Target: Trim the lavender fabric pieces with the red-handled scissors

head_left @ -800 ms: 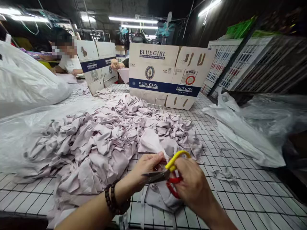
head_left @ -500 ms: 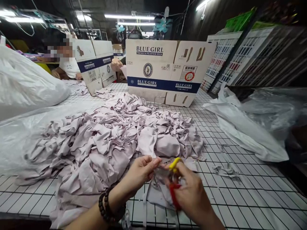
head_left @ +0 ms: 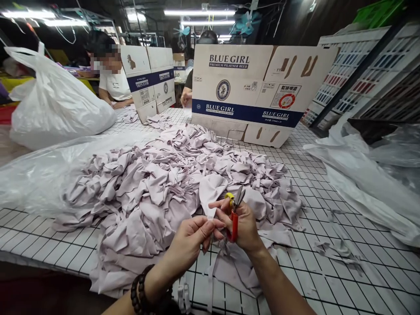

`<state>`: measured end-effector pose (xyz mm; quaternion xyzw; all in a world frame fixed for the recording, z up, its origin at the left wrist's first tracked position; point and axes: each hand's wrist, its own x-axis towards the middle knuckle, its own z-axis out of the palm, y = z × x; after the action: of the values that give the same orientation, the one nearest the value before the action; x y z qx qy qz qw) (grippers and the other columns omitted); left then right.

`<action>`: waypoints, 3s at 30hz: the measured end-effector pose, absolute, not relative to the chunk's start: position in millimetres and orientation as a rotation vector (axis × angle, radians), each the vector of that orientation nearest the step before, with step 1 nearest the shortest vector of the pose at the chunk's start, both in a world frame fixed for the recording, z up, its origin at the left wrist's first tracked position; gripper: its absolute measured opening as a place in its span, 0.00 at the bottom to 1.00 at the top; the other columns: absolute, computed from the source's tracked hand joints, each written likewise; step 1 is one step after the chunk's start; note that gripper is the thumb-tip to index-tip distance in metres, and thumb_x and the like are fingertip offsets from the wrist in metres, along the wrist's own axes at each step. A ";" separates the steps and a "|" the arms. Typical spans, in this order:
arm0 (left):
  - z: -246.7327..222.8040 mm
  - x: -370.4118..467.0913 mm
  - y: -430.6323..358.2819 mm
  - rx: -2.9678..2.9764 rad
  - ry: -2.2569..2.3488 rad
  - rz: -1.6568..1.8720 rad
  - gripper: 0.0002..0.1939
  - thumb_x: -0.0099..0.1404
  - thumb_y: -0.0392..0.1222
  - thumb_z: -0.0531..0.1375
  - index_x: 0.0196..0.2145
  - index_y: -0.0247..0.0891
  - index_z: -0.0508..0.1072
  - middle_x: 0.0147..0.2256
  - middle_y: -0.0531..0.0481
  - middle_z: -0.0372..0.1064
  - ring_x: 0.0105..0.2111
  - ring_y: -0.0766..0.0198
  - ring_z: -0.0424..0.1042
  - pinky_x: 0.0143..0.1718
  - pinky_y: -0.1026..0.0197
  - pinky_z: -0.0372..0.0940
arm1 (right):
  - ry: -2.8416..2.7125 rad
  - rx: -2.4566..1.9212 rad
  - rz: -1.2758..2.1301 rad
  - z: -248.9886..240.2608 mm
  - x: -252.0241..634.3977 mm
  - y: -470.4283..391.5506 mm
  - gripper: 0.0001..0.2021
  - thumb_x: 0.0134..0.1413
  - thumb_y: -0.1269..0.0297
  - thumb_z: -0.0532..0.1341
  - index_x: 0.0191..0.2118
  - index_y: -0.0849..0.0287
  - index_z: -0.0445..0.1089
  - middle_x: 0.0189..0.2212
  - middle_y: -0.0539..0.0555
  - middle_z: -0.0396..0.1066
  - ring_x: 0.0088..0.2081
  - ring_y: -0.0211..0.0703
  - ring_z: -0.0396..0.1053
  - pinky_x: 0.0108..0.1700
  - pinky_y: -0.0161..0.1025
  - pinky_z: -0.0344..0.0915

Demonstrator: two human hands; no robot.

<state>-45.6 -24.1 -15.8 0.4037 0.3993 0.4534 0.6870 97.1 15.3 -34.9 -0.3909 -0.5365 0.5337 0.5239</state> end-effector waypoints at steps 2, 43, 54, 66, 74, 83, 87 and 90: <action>-17.6 -47.6 -22.3 0.925 0.926 1.049 0.22 0.56 0.57 0.65 0.33 0.31 0.79 0.18 0.55 0.63 0.17 0.75 0.56 0.20 0.68 0.49 | -1.305 -0.950 1.198 -35.4 94.8 13.5 0.11 0.52 0.63 0.66 0.29 0.56 0.61 0.36 0.54 0.75 0.27 0.35 0.67 0.30 0.35 0.66; -26.2 -46.2 -16.4 1.622 0.999 1.099 0.17 0.72 0.45 0.49 0.30 0.35 0.69 0.26 0.51 0.62 0.23 0.69 0.63 0.28 0.65 0.59 | -2.143 -1.668 0.664 22.4 154.7 -22.2 0.11 0.47 0.56 0.66 0.32 0.54 0.66 0.29 0.49 0.69 0.29 0.42 0.66 0.31 0.38 0.62; -18.9 -49.9 -16.9 1.774 0.906 1.050 0.15 0.72 0.42 0.46 0.29 0.38 0.64 0.27 0.51 0.60 0.29 0.64 0.61 0.33 0.63 0.57 | -2.219 -1.655 0.501 22.7 148.1 -25.8 0.11 0.49 0.53 0.63 0.31 0.54 0.67 0.27 0.50 0.70 0.27 0.42 0.66 0.28 0.36 0.60; -20.2 -53.6 -18.0 1.583 0.854 0.978 0.16 0.72 0.47 0.48 0.30 0.37 0.66 0.26 0.52 0.59 0.27 0.65 0.59 0.32 0.63 0.56 | -2.230 -1.649 0.548 24.7 144.9 -24.4 0.10 0.49 0.56 0.63 0.27 0.55 0.65 0.22 0.48 0.65 0.24 0.40 0.62 0.26 0.35 0.56; -21.1 -53.1 -16.9 1.560 0.840 0.975 0.19 0.71 0.50 0.48 0.30 0.35 0.68 0.27 0.51 0.60 0.28 0.65 0.61 0.32 0.63 0.58 | -2.227 -1.605 0.500 19.9 144.6 -23.7 0.11 0.49 0.56 0.62 0.24 0.56 0.66 0.18 0.47 0.63 0.22 0.38 0.59 0.24 0.34 0.54; -24.4 -54.1 -15.4 1.488 0.799 0.963 0.19 0.71 0.49 0.50 0.34 0.35 0.73 0.28 0.51 0.60 0.27 0.67 0.61 0.31 0.64 0.58 | -2.215 -1.522 0.399 15.6 145.2 -24.7 0.11 0.48 0.60 0.61 0.21 0.57 0.65 0.16 0.46 0.62 0.20 0.35 0.58 0.23 0.33 0.52; -24.2 -54.4 -15.7 1.452 0.796 0.944 0.18 0.71 0.49 0.50 0.34 0.34 0.73 0.28 0.51 0.60 0.27 0.67 0.61 0.30 0.65 0.58 | -2.210 -1.511 0.464 12.2 145.6 -24.8 0.08 0.46 0.65 0.61 0.21 0.57 0.65 0.16 0.46 0.62 0.20 0.35 0.58 0.23 0.33 0.52; -20.3 -54.3 -16.0 1.431 0.798 0.939 0.18 0.71 0.50 0.51 0.34 0.34 0.73 0.27 0.52 0.60 0.26 0.68 0.61 0.29 0.65 0.57 | -2.153 -1.513 0.583 7.1 149.5 -22.9 0.12 0.45 0.63 0.63 0.18 0.57 0.62 0.15 0.46 0.58 0.19 0.34 0.55 0.22 0.34 0.50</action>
<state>-54.3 -16.0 -20.3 0.6137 0.3423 0.4026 0.5866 149.5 -22.9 7.1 -0.5473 -0.7791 0.2110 0.2212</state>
